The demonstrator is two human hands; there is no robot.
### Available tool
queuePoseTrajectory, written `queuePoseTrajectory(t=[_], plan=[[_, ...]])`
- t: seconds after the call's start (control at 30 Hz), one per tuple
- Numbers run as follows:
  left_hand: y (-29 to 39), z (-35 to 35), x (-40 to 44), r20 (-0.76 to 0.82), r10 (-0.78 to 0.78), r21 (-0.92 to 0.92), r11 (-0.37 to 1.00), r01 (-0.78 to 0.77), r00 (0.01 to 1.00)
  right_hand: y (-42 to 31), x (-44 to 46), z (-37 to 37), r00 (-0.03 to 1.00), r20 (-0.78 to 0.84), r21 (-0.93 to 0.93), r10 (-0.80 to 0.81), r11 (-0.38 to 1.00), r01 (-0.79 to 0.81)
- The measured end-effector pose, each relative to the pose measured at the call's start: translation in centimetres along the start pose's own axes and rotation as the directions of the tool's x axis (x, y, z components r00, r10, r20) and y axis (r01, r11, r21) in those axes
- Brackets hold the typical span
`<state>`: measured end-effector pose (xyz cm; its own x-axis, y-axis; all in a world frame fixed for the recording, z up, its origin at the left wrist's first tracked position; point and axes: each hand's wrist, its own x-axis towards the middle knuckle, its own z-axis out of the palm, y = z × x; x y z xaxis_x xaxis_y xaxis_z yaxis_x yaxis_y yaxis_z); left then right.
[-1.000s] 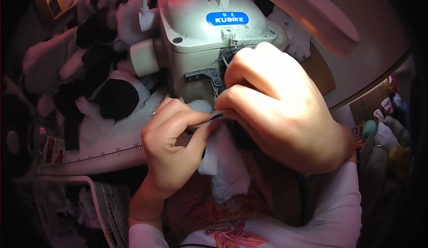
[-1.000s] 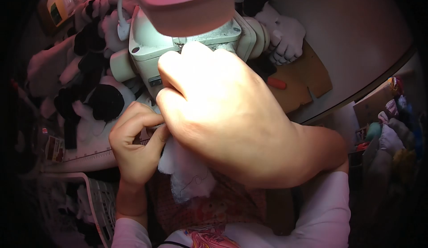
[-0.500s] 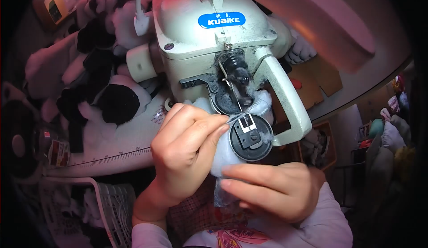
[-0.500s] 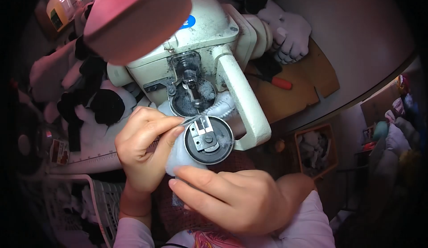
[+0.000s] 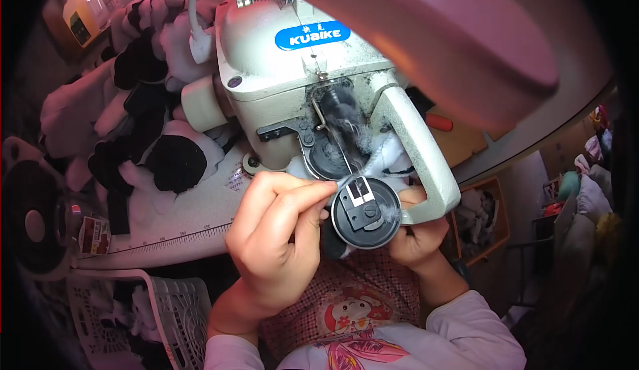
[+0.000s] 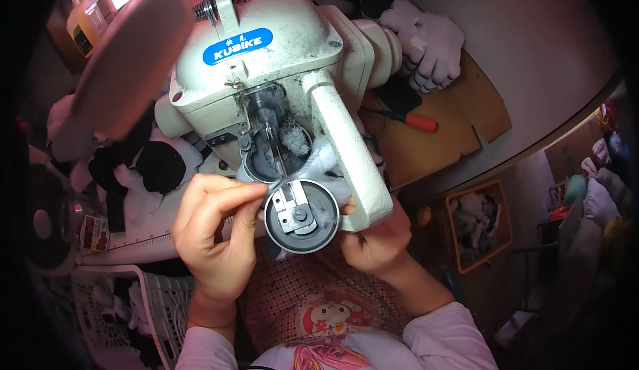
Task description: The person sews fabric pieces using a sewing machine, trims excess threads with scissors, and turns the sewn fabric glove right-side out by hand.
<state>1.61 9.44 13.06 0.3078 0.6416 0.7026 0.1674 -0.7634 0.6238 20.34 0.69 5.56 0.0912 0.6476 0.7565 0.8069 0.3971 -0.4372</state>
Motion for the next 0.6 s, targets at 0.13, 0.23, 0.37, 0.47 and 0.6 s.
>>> queuePoseTrajectory(t=[0.13, 0.23, 0.37, 0.47, 0.6], plan=[[0.3, 0.9, -0.3, -0.061, -0.082, -0.057, 0.995, 0.079, 0.995, 1.2, 0.2, -2.4, 0.993, -0.087, 0.079, 0.081, 0.994, -0.074], [0.3, 0.9, -1.4, -0.081, -0.179, -0.134, 0.977, 0.167, 0.981, 0.1, 2.9, -3.3, 0.927, -0.278, 0.262, 0.251, 0.948, -0.178], [-1.3, 2.5, -2.6, -0.194, -0.298, -0.405, 0.892, 0.200, 0.935, -1.8, 7.6, -5.5, 0.956, -0.286, 0.187, 0.061, 0.982, -0.007], [-2.8, 2.9, -4.4, -0.021, -0.400, -0.652, 0.700, 0.291, 0.916, -5.2, 12.6, -5.4, 0.956, 0.038, -0.027, -0.291, 0.956, 0.292], [-3.4, 4.1, -5.3, -0.040, -0.381, -0.756, 0.616, 0.221, 0.924, -6.3, 16.7, -2.6, 0.659, 0.585, 0.035, -0.473, 0.826, 0.562]])
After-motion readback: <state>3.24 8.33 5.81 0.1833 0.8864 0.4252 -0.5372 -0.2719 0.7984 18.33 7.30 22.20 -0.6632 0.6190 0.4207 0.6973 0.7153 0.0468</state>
